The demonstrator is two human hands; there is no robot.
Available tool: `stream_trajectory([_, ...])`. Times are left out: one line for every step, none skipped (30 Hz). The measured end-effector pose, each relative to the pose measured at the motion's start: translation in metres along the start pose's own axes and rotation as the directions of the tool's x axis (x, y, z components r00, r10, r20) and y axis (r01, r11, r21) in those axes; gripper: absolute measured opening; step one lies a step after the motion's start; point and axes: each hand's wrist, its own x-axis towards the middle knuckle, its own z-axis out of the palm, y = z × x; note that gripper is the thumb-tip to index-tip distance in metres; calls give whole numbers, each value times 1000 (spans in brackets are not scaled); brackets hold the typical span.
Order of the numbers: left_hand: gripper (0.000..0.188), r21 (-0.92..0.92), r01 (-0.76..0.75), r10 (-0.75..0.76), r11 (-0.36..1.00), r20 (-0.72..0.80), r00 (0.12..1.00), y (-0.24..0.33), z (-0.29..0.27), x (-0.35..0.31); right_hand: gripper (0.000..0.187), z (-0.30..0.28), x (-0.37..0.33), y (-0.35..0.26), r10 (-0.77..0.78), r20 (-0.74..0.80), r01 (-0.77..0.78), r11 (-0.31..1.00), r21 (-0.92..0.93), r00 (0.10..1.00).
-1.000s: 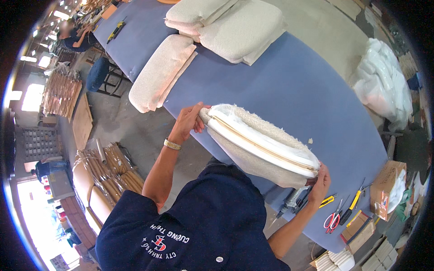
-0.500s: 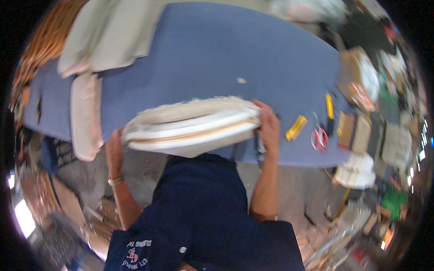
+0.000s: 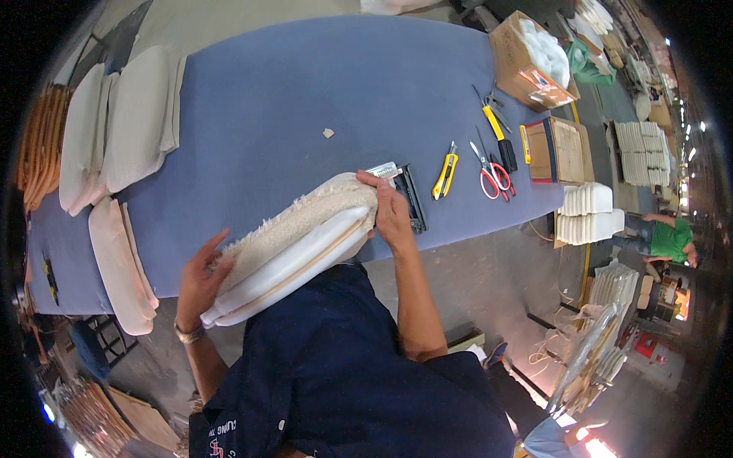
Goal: The person trims excess fabric from a cushion cover using a utility knife, then uses a staple gun to secure the fabric edges. The person repeats this process on multiple cushion covers, folding and stapling the fabric to complete the assembly.
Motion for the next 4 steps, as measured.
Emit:
stream_trajectory([56, 33, -31, 29, 999, 71, 997, 15, 8, 12, 60, 0, -3, 1, -49, -40, 47, 997, -53, 998])
stream_trajectory([59, 89, -134, 126, 987, 94, 988, 27, 18, 23, 58, 2, -6, 3, -99, -82, 90, 991, -102, 992])
stream_trajectory([63, 138, -239, 222, 961, 126, 967, 35, 31, 34, 55, 4, -10, 5, -148, -124, 128, 979, -157, 981])
stream_trajectory([66, 183, -340, 312, 922, 164, 936, 39, 46, 45, 55, 4, -14, 8, -148, -148, 127, 981, -144, 978])
